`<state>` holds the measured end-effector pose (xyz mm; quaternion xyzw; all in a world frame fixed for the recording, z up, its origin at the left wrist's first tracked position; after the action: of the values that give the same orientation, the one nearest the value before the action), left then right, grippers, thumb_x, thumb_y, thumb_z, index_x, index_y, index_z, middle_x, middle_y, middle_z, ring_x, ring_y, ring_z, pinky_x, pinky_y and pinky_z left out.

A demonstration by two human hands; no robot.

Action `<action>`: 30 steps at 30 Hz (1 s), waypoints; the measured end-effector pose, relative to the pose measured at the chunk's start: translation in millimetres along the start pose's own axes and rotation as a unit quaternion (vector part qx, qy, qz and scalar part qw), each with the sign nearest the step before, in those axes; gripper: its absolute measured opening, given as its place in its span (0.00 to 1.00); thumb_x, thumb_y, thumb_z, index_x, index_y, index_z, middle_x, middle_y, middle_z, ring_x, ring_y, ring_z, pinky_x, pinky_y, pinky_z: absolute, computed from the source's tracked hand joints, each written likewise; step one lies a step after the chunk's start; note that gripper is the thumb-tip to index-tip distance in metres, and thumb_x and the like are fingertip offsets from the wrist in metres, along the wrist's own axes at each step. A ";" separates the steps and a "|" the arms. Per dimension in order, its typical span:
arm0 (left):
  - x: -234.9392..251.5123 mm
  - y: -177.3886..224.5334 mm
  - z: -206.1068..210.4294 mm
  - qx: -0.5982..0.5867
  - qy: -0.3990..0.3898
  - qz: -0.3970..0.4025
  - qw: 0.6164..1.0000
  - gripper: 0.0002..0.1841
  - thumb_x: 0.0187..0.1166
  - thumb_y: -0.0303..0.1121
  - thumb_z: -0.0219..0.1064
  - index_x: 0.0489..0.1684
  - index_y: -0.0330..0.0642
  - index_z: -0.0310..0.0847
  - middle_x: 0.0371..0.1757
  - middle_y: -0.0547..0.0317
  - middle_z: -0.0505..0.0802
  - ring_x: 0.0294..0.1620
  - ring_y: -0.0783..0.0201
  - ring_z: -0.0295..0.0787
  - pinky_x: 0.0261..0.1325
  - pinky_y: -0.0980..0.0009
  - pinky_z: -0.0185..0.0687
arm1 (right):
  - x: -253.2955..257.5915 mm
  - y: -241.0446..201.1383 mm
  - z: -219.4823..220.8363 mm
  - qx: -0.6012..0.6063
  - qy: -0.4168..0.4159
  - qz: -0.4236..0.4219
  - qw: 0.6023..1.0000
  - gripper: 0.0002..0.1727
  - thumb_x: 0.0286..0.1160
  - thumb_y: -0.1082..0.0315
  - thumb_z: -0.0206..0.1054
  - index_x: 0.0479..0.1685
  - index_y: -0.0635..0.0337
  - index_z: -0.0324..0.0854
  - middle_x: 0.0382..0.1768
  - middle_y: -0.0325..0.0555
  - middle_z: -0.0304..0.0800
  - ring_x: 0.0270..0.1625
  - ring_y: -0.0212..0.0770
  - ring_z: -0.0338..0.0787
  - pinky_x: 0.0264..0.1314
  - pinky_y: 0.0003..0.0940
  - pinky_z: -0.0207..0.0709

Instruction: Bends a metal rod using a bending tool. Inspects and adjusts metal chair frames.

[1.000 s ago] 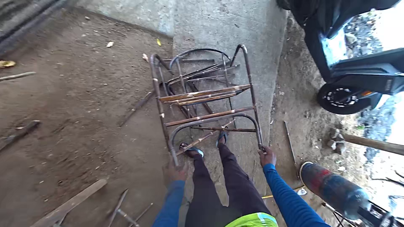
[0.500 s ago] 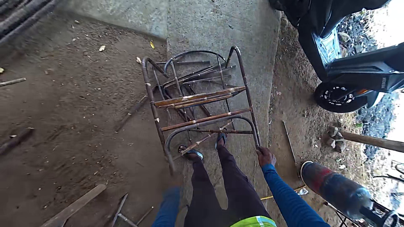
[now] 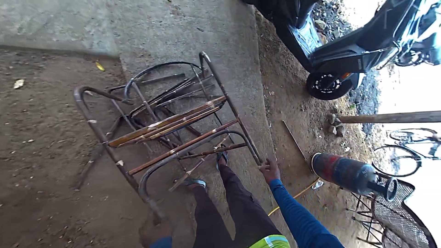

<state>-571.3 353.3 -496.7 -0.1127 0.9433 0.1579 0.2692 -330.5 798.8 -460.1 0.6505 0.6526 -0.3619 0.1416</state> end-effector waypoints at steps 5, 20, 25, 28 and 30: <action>1.0 -1.0 2.5 0.025 0.009 -0.013 1.000 0.32 0.73 0.33 0.75 0.82 0.44 0.76 0.66 0.41 0.90 0.66 0.44 0.88 0.71 0.46 0.79 | 5.3 -23.6 15.4 -0.063 -0.058 0.017 0.996 0.41 0.71 0.44 0.78 0.83 0.52 0.73 0.61 0.55 0.92 0.60 0.55 0.93 0.68 0.62 0.83; -5.7 22.3 -4.0 0.045 0.006 -0.044 0.998 0.29 0.77 0.33 0.74 0.81 0.44 0.77 0.62 0.42 0.92 0.63 0.43 0.89 0.69 0.41 0.80 | 20.4 -16.6 22.5 -0.007 -0.046 0.034 0.998 0.33 0.71 0.55 0.81 0.78 0.52 0.78 0.44 0.50 0.97 0.41 0.49 0.97 0.52 0.55 0.90; -10.5 28.8 -3.1 0.043 -0.015 -0.040 0.998 0.36 0.75 0.31 0.73 0.89 0.46 0.67 0.63 0.39 0.90 0.61 0.39 0.89 0.64 0.37 0.82 | 23.3 -12.5 18.5 -0.006 -0.054 0.027 0.998 0.34 0.70 0.53 0.81 0.77 0.52 0.79 0.43 0.48 0.97 0.38 0.47 0.97 0.48 0.53 0.92; -11.1 26.1 -0.7 0.044 -0.015 -0.044 0.998 0.38 0.75 0.31 0.72 0.91 0.49 0.65 0.66 0.39 0.89 0.60 0.41 0.89 0.63 0.38 0.83 | 24.3 -13.8 16.7 0.000 -0.051 0.026 0.998 0.35 0.68 0.55 0.83 0.76 0.53 0.79 0.41 0.49 0.97 0.37 0.47 0.97 0.46 0.53 0.92; -10.2 26.3 -2.1 0.040 -0.017 -0.041 0.998 0.38 0.75 0.31 0.71 0.90 0.50 0.65 0.65 0.39 0.89 0.61 0.41 0.89 0.64 0.39 0.83 | 24.1 -13.6 16.8 0.003 -0.047 0.029 0.998 0.34 0.67 0.55 0.84 0.75 0.52 0.80 0.40 0.49 0.97 0.36 0.48 0.97 0.45 0.54 0.92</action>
<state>-571.7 378.2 -483.2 -0.1380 0.9387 0.1103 0.2960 -351.0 807.1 -483.8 0.6519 0.6249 -0.3895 0.1811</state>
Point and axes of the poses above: each hand's wrist, its own x-axis towards the middle knuckle, its own z-axis out of the palm, y = z × x, the point moved 1 cm from there along x, towards the middle knuckle
